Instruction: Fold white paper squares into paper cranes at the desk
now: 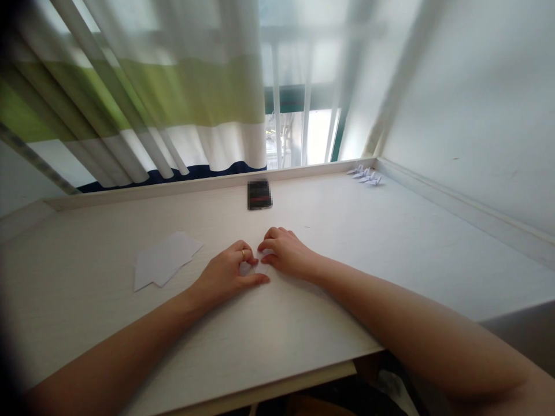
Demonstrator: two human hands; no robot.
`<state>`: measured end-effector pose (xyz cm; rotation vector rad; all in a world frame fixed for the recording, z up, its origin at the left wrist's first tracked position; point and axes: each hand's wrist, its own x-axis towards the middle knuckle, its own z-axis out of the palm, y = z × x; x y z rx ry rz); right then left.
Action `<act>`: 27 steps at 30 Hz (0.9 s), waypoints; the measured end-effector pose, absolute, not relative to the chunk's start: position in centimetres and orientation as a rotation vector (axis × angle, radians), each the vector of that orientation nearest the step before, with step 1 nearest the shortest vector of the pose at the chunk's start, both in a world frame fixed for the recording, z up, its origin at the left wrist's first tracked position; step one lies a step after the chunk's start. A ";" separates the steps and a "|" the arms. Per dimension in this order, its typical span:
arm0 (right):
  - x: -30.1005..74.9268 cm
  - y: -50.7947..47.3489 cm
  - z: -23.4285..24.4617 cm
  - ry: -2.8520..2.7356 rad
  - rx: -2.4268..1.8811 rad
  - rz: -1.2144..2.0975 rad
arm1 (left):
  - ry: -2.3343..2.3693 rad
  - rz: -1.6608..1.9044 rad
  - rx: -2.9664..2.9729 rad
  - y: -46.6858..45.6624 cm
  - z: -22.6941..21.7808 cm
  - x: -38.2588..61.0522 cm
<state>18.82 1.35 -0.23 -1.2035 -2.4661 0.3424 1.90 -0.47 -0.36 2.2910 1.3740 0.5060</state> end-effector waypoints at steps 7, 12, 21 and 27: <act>19.0 1.5 -0.2 -2.476 -1.201 0.354 | 1.322 0.445 2.293 -0.4 -0.2 1.6; 19.0 1.5 -0.2 -2.480 -1.197 0.380 | 1.278 0.395 2.324 -0.4 0.0 1.3; 19.1 1.7 -0.4 -2.473 -1.189 0.379 | 1.269 0.369 2.333 -0.6 0.5 1.4; 19.1 1.7 -0.4 -2.462 -1.172 0.372 | 1.237 0.420 2.302 -0.5 0.3 1.1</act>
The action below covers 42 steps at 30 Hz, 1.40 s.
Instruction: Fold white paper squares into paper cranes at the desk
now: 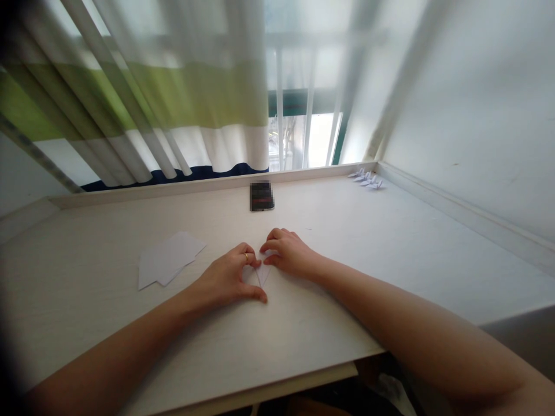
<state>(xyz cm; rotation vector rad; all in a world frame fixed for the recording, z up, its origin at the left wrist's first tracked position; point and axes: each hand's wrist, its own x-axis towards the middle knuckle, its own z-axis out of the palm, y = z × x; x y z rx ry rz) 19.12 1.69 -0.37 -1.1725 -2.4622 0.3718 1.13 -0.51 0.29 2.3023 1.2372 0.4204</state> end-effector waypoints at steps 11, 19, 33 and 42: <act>19.1 1.8 -0.4 -2.497 -1.174 0.363 | 1.371 0.534 2.168 -0.1 -0.6 1.6; 19.1 1.7 -0.4 -2.480 -1.179 0.354 | 1.376 0.454 2.315 -0.4 -0.5 1.6; 19.1 1.6 0.0 -2.498 -1.175 0.353 | 1.305 0.498 2.347 -0.5 -0.8 1.3; 19.4 1.4 0.2 -2.483 -1.029 0.539 | 1.261 0.448 2.318 -0.5 -0.5 1.0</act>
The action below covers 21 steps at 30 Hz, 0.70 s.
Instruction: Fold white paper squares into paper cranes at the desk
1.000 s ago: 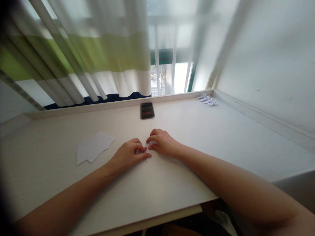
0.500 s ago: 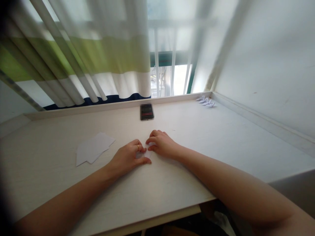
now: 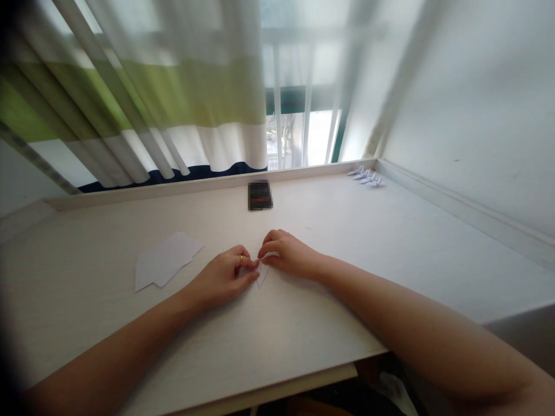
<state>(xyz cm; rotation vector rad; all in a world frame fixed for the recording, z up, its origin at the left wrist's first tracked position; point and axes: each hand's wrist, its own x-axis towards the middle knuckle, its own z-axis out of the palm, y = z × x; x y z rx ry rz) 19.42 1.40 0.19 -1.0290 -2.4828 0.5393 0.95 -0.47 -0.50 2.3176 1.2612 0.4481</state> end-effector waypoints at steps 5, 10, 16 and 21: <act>19.8 1.5 0.7 -2.543 -0.918 0.691 | 1.249 0.423 2.295 -0.6 -0.3 0.8; 20.1 1.8 0.9 -2.597 -0.834 0.774 | 1.252 0.395 2.269 -0.6 0.0 0.8; 20.0 1.9 1.0 -2.549 -0.984 0.754 | 1.247 0.411 2.265 -0.6 0.0 0.8; 19.8 1.8 1.0 -2.523 -1.152 0.658 | 1.246 0.478 2.273 -0.4 -0.5 0.9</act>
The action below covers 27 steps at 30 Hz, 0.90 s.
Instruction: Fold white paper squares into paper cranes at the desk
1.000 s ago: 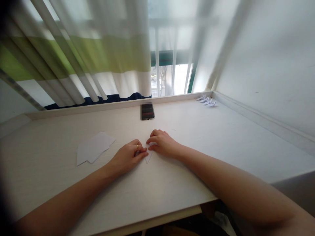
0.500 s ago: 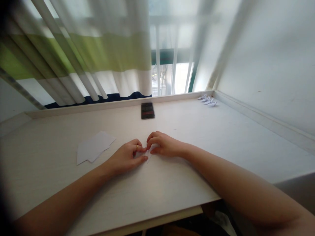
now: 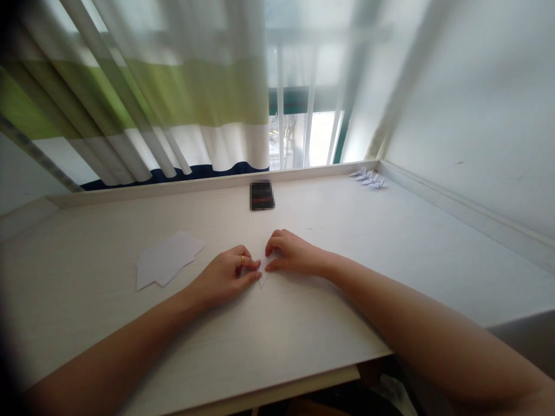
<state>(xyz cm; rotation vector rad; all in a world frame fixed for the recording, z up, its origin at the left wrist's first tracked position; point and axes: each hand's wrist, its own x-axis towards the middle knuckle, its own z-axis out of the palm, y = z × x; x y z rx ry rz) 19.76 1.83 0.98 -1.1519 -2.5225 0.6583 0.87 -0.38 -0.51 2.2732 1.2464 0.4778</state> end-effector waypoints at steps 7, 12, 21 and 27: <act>18.8 0.8 0.9 -2.416 -1.505 0.597 | 1.326 0.583 2.174 -0.1 -0.8 1.1; 18.3 0.5 0.7 -2.321 -1.625 0.658 | 1.348 0.533 2.170 0.0 -0.6 1.3; 18.0 0.6 0.8 -2.260 -1.711 0.696 | 1.375 0.530 2.044 0.2 -0.4 1.4; 18.1 0.6 0.4 -2.214 -1.658 0.756 | 1.347 0.542 2.033 0.2 -0.4 1.4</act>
